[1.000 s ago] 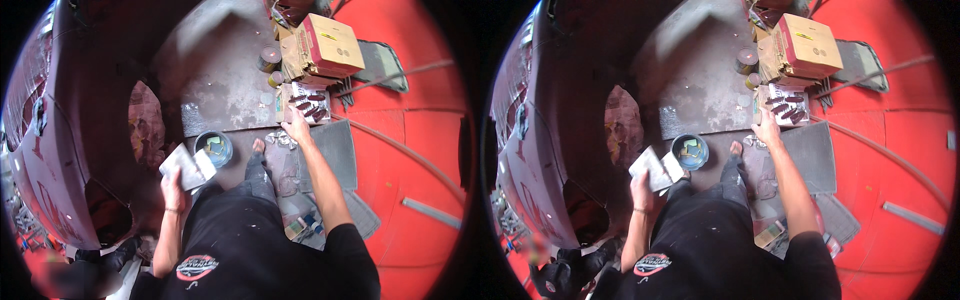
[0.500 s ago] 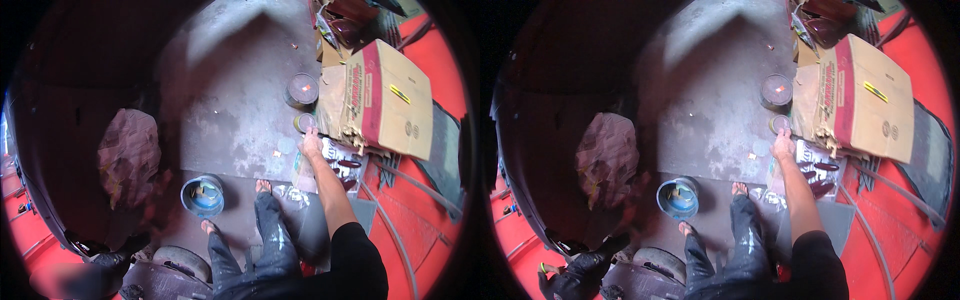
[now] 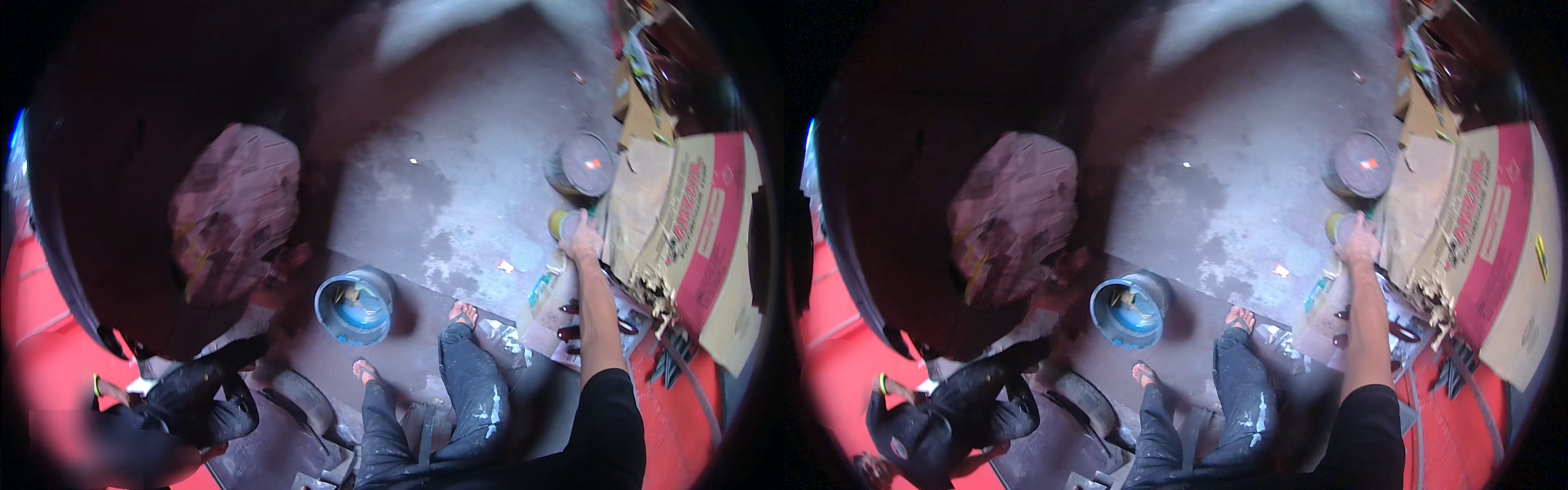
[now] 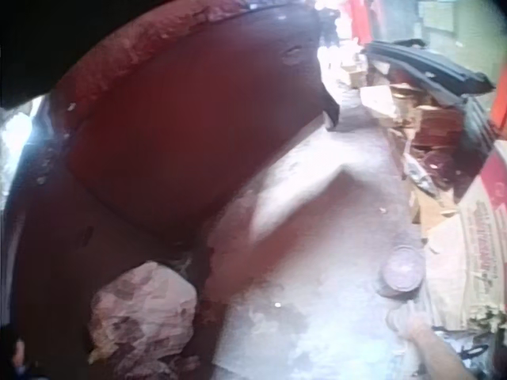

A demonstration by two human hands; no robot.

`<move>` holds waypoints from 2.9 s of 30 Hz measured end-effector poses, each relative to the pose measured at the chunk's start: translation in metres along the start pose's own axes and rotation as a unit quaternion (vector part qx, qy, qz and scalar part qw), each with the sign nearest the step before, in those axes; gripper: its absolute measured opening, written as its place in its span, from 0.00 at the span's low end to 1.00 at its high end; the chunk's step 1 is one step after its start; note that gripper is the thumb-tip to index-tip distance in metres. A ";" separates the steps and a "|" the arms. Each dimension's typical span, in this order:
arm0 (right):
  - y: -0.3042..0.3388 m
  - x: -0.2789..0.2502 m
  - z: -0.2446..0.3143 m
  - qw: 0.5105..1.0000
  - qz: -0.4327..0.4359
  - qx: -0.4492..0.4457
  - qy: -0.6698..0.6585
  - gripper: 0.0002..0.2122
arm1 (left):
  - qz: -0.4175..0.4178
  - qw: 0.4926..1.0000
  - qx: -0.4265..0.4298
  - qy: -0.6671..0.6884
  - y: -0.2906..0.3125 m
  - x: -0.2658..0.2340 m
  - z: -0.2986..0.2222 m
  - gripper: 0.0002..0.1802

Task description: The person uses sandpaper to smooth the surface of a maroon car's front bumper and hood. They switch between different pieces of sandpaper and occasionally inspect the surface. Another person is seen in the background working on the vehicle.

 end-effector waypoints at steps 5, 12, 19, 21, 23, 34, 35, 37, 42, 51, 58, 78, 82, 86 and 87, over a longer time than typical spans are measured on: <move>0.037 -0.022 0.032 0.997 -0.044 -0.023 0.063 0.60 | -0.013 0.997 -0.057 0.057 0.034 -0.011 0.042 0.25; 0.134 -0.039 0.098 0.903 0.264 -0.096 -0.325 0.49 | -0.049 0.974 -0.116 0.189 0.081 -0.026 0.122 0.25; 0.421 -0.106 0.223 0.664 0.494 -0.164 -0.536 0.38 | -0.059 0.980 -0.142 0.126 0.120 -0.020 0.147 0.33; 0.507 -0.133 0.249 0.663 0.502 -0.193 -0.521 0.37 | -0.045 0.979 -0.171 0.102 0.121 -0.019 0.145 0.37; 0.573 -0.152 0.272 0.668 0.517 -0.242 -0.477 0.38 | -0.008 0.962 -0.209 0.178 0.130 -0.007 0.127 0.40; 0.837 -0.276 0.370 0.796 0.319 -0.485 -0.174 0.42 | -0.012 0.772 -0.302 0.559 0.031 0.106 0.178 0.35; 0.848 -0.281 0.381 0.808 0.279 -0.500 -0.137 0.40 | -0.021 0.781 -0.309 0.542 0.027 0.111 0.185 0.36; 0.877 -0.291 0.397 0.827 0.232 -0.507 -0.071 0.38 | 0.010 0.765 -0.316 0.562 0.009 0.128 0.198 0.35; 0.946 -0.309 0.414 0.836 0.062 -0.542 0.050 0.39 | 0.008 0.741 -0.305 0.598 -0.039 0.151 0.204 0.31; 1.055 -0.269 0.437 0.714 -0.282 -0.624 0.149 0.60 | 0.092 0.632 -0.227 0.735 -0.060 0.152 0.142 0.26; 1.060 -0.226 0.394 0.571 -0.235 -0.780 -0.101 0.47 | 0.199 0.564 -0.142 0.789 -0.017 0.168 0.082 0.31; 0.666 -0.181 0.131 0.761 0.121 -0.577 -0.271 0.10 | 0.427 0.533 0.027 0.730 0.270 -0.042 -0.255 0.21; 0.756 -0.209 0.146 0.615 0.326 -0.629 -0.347 0.21 | 0.509 0.474 0.041 0.717 0.320 -0.061 -0.272 0.20; 0.800 -0.213 0.143 0.493 0.423 -0.651 -0.393 0.25 | 0.529 0.458 0.055 0.713 0.346 -0.066 -0.268 0.21; 0.805 -0.217 0.140 0.503 0.401 -0.638 -0.424 0.22 | 0.527 0.464 0.059 0.710 0.346 -0.058 -0.270 0.21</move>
Point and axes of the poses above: each hand's wrist, its own y-axis away from the middle knuckle, its own x-axis out of the palm, z = x × y, the point moved 7 cm from there along -y, towards the middle knuckle, and after that the axes turned 10 degrees about y, right-handed, at the moved point
